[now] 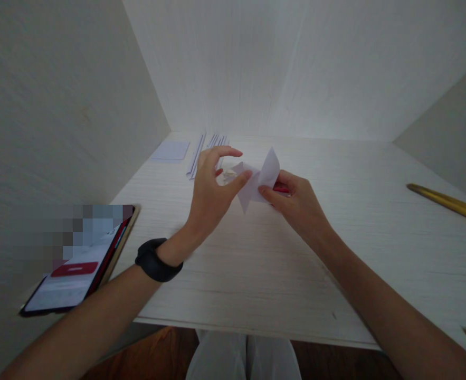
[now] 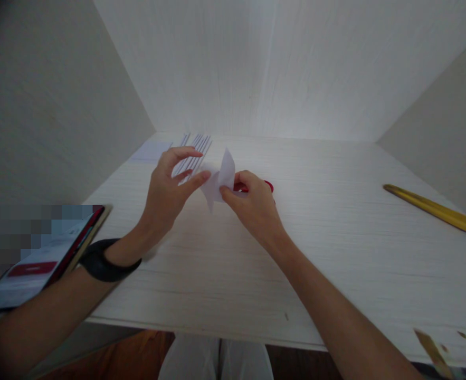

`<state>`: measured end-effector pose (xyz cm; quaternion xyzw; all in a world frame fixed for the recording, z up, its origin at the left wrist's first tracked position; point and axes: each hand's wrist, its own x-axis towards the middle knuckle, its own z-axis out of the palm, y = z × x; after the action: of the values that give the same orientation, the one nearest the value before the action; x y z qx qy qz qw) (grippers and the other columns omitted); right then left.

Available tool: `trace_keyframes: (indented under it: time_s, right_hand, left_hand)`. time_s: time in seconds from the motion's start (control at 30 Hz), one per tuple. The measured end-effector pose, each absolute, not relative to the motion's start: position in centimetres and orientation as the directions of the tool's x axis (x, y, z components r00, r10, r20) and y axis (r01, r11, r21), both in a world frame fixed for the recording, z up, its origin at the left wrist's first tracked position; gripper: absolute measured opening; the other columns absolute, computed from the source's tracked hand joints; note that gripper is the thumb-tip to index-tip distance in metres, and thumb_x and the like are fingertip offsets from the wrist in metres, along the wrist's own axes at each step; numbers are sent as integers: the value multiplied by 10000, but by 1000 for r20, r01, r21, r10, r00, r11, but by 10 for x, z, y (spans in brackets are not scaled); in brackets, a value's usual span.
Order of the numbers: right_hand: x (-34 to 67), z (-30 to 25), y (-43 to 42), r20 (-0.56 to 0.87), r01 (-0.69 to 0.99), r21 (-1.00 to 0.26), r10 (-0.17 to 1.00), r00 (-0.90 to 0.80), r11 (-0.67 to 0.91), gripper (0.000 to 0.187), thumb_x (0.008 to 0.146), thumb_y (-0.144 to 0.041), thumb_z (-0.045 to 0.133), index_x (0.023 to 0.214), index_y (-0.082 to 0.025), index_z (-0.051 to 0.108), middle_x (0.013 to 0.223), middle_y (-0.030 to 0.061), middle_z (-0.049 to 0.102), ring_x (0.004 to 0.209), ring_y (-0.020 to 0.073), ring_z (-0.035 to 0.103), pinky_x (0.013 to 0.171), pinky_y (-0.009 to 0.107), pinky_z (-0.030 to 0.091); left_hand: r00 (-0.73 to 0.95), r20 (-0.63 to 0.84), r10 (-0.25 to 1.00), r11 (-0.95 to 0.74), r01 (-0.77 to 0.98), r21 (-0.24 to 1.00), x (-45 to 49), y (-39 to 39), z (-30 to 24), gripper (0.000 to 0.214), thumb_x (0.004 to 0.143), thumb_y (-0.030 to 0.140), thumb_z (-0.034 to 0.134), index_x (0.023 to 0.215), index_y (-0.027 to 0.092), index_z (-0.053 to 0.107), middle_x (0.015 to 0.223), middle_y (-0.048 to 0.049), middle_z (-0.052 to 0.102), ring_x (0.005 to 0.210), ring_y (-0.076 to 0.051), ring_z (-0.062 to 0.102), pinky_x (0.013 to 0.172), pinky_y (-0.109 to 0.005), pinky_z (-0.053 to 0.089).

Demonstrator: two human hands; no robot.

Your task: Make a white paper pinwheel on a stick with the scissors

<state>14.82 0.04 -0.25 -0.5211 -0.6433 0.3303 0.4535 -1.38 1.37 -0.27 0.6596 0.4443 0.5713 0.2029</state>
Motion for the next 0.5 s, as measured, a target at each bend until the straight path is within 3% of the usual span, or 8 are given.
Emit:
trace_keyframes:
  time_s: [0.1,0.2,0.33,0.5]
  right_hand:
    - [148,-2,0,237,370,-898,971,-44,236,211,719,-292,602,856,-144,668,805,54,678,749,175,601,658,310,460]
    - [148,-2,1,239,356,-903,970,-49,240,218,720,-285,602,874,-144,667,812,56,678,769,180,612,666,312,467]
    - [149,-2,1,237,360,-902,971,-43,236,214,723,-281,601,874,-144,665,806,54,676,766,179,617,681,318,473]
    - [149,-2,1,249,361,-899,967,-44,248,194,723,-279,603,853,-147,661,791,45,668,761,172,611,692,317,477]
  left_hand:
    - [-40,603,796,-522,459,719,-15,12,0,272,739,288,734,977,256,605,1178,-25,584,1193,-220,494,970,-367,421]
    - [-123,572,811,-454,485,747,-17,16,-2,248,730,334,747,920,243,616,1084,-24,616,1119,-220,527,994,-396,390]
    - [-141,504,852,-399,448,800,-18,22,-7,166,732,374,737,760,226,667,995,-30,638,1037,-217,561,973,-402,395]
    - [-65,480,875,-422,382,822,-18,22,-5,104,746,346,724,722,245,730,1078,-31,652,1062,-217,568,959,-408,406]
